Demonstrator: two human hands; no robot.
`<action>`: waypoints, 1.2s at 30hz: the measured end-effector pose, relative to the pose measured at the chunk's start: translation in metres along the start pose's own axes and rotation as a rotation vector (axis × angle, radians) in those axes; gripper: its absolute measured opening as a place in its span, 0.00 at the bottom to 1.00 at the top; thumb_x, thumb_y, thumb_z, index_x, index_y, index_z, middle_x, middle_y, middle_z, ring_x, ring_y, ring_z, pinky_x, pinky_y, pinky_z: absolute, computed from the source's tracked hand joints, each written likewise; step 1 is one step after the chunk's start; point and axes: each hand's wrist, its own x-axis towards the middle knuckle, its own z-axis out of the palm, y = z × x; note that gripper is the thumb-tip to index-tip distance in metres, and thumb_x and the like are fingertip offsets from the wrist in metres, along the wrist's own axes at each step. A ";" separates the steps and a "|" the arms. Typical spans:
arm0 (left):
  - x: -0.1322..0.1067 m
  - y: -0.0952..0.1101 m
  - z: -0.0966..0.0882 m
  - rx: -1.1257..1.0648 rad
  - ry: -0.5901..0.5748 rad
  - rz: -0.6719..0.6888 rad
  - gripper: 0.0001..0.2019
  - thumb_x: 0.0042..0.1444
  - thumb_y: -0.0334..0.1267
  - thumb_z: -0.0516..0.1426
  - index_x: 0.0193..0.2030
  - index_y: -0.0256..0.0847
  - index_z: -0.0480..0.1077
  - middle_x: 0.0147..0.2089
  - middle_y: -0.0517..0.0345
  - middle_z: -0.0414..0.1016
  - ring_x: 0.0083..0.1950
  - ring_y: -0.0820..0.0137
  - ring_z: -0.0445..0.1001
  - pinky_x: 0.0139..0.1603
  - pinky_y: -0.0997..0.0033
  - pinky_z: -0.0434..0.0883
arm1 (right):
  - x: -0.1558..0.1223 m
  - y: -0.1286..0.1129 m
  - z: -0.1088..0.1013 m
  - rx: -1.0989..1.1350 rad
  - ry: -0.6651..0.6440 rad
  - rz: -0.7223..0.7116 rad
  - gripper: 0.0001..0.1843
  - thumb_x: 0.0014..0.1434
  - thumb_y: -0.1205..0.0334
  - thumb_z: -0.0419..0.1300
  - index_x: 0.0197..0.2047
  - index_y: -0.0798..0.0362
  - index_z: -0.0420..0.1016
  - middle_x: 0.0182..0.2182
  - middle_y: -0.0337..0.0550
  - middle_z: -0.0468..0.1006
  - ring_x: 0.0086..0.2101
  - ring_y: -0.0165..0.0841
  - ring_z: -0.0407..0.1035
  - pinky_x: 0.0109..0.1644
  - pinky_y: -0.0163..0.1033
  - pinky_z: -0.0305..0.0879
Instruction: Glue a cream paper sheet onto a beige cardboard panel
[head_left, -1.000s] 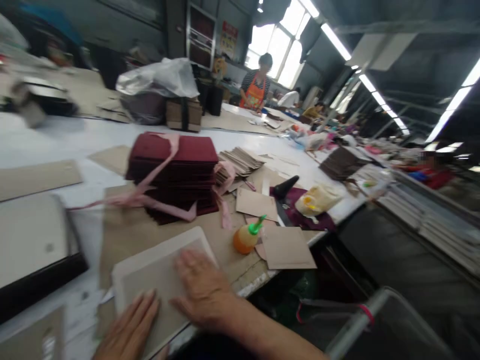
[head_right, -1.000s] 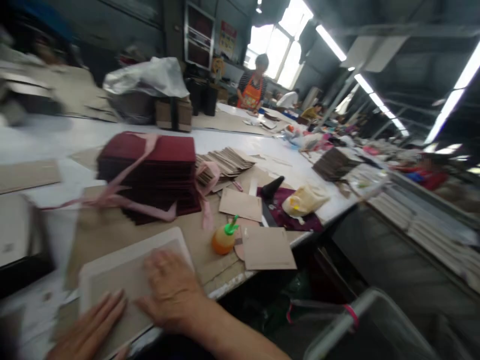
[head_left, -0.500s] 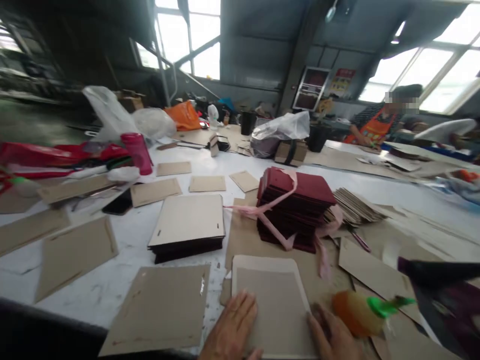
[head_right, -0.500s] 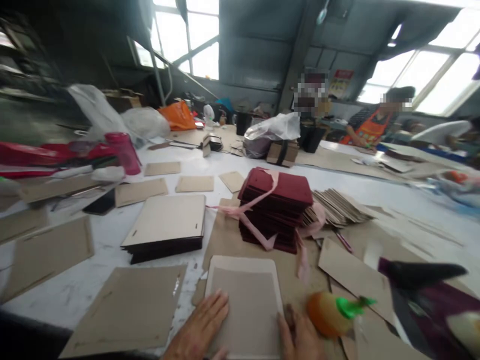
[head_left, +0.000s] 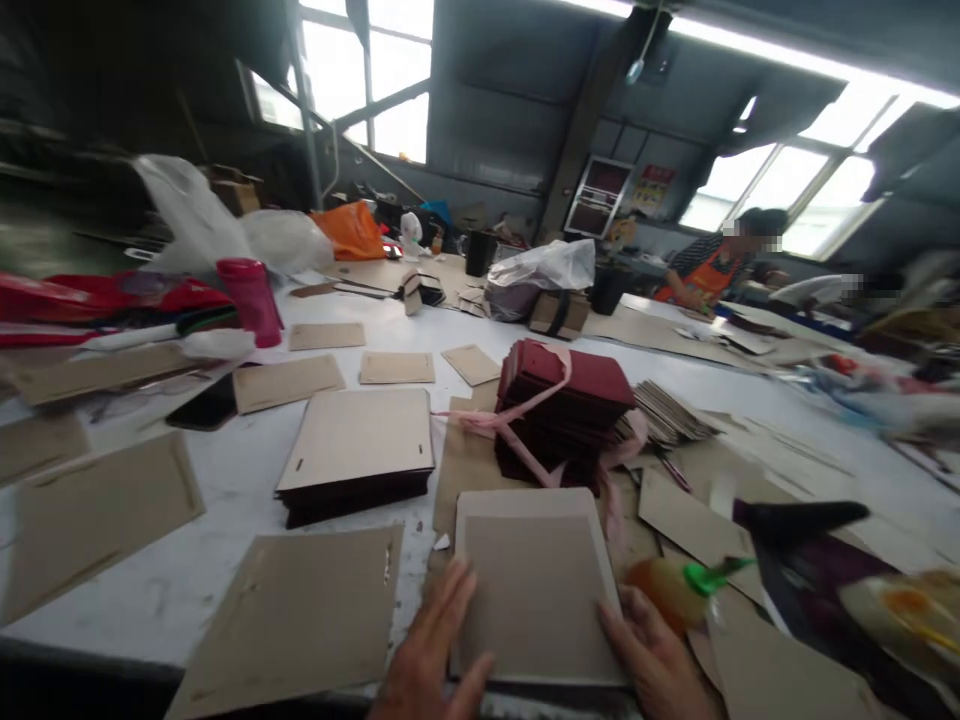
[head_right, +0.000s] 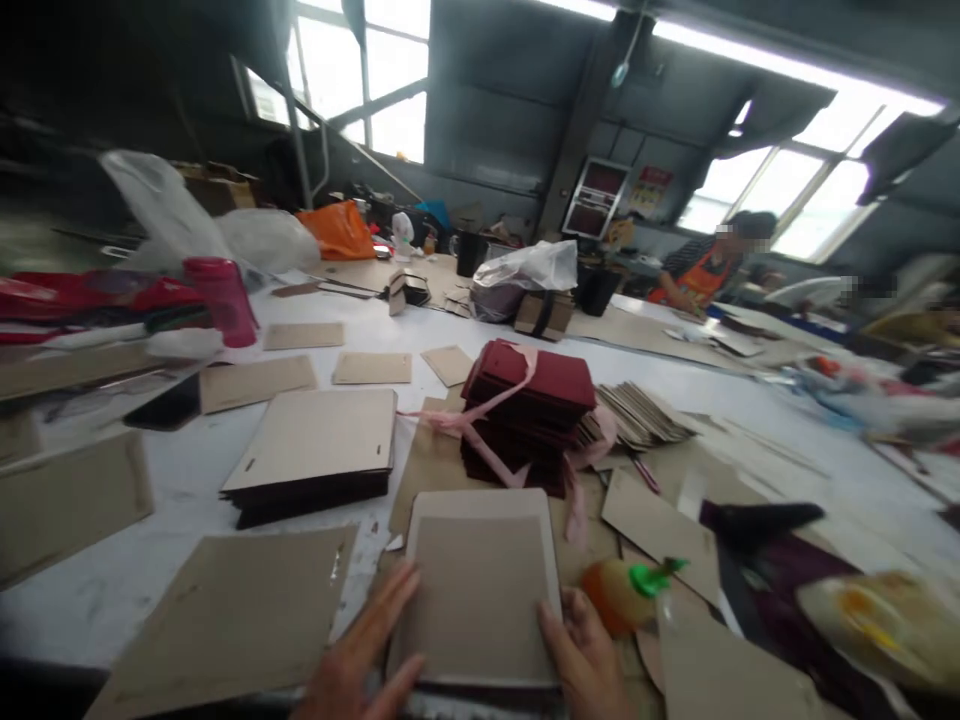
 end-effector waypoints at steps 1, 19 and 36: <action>-0.001 0.003 -0.003 -0.078 0.042 -0.132 0.28 0.59 0.37 0.52 0.65 0.45 0.48 0.65 0.50 0.53 0.64 0.59 0.54 0.61 0.56 0.59 | -0.004 -0.005 0.001 0.024 -0.012 -0.007 0.25 0.43 0.44 0.67 0.39 0.52 0.69 0.35 0.44 0.78 0.37 0.42 0.72 0.41 0.42 0.68; 0.047 0.056 -0.037 -1.502 -0.090 -0.998 0.38 0.37 0.39 0.70 0.57 0.37 0.62 0.50 0.47 0.73 0.51 0.52 0.71 0.46 0.59 0.75 | -0.021 0.004 -0.012 0.321 -0.168 -0.065 0.18 0.50 0.51 0.66 0.38 0.52 0.67 0.35 0.40 0.77 0.39 0.35 0.71 0.43 0.38 0.67; 0.072 0.061 -0.047 -1.392 0.058 -0.983 0.32 0.39 0.32 0.68 0.53 0.41 0.66 0.43 0.53 0.76 0.42 0.58 0.75 0.42 0.62 0.76 | -0.034 0.021 -0.015 0.182 -0.049 -0.001 0.37 0.35 0.30 0.63 0.35 0.53 0.65 0.20 0.32 0.72 0.20 0.24 0.66 0.21 0.28 0.61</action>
